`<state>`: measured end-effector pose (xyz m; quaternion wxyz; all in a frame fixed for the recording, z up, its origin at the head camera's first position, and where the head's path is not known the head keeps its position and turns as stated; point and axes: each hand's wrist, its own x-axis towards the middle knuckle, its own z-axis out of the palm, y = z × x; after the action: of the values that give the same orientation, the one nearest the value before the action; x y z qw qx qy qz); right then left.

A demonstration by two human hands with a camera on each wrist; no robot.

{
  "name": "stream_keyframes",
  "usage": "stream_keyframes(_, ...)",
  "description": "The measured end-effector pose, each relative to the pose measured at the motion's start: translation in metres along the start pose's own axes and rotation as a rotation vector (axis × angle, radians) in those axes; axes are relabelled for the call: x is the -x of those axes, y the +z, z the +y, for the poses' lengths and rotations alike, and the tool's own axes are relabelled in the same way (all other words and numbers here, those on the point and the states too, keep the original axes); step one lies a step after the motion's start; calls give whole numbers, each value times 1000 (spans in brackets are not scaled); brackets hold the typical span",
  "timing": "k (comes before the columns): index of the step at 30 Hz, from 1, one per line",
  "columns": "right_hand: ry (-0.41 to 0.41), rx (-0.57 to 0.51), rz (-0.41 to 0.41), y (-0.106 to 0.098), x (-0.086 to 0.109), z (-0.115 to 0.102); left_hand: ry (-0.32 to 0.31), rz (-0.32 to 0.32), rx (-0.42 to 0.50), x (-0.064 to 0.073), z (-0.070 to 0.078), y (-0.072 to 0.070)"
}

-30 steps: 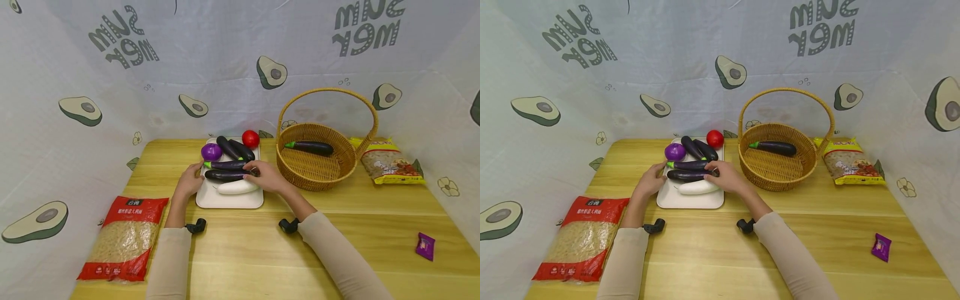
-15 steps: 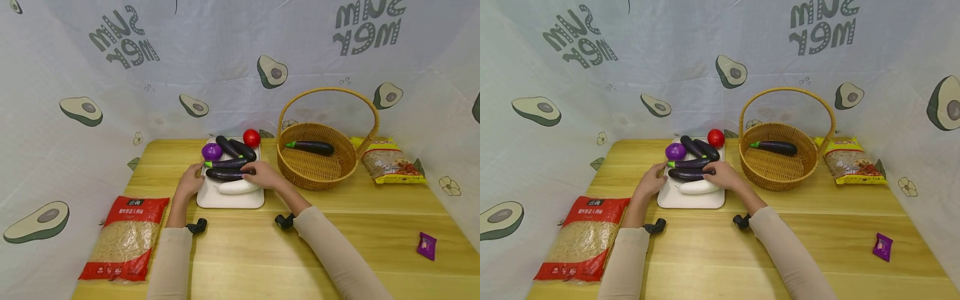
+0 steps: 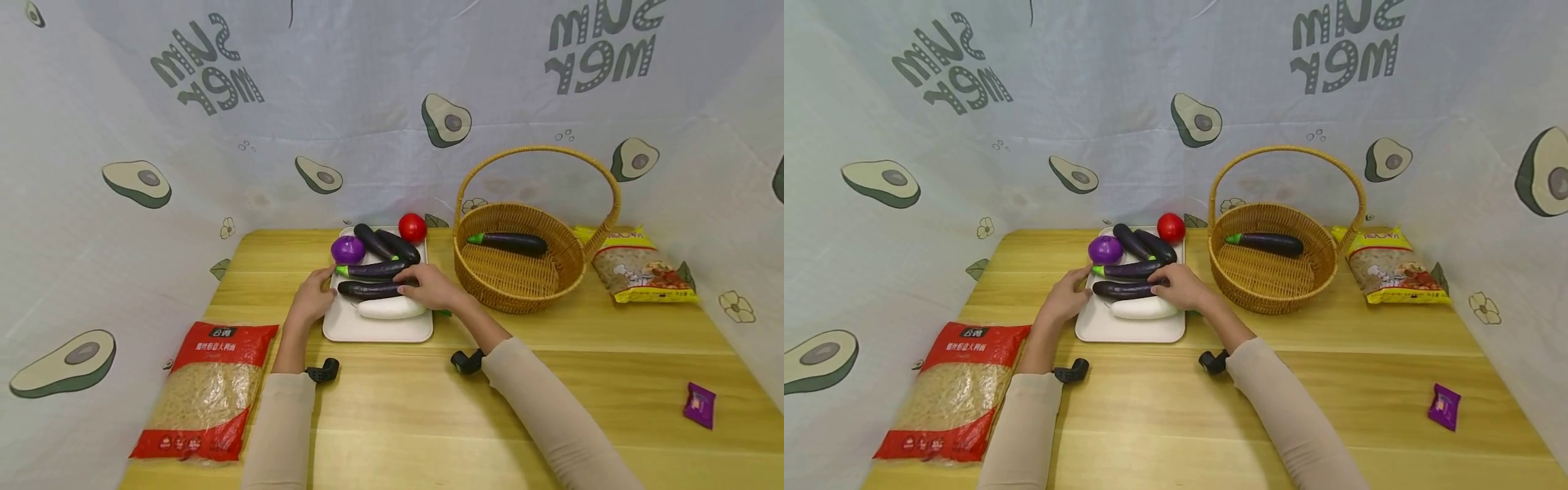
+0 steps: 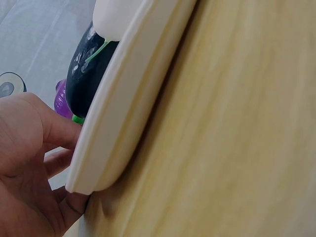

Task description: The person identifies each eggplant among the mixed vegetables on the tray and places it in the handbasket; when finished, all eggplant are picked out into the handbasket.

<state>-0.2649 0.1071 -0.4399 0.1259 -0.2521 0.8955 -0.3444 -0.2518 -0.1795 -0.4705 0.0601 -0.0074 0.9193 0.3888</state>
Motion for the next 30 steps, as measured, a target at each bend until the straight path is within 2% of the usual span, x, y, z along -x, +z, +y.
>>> stream_keyframes(7,-21,-11,43,-7,8,-1,-17,-9,16,-2,1,3)
stream_keyframes(17,-41,10,129,-32,35,-4,-30,-11,8,-3,2,4)
stream_keyframes(24,-32,-12,223,-54,62,3,-39,-11,27,-2,2,4)
stream_keyframes(30,-29,19,308,-73,88,16,-45,-14,6,-1,2,2)
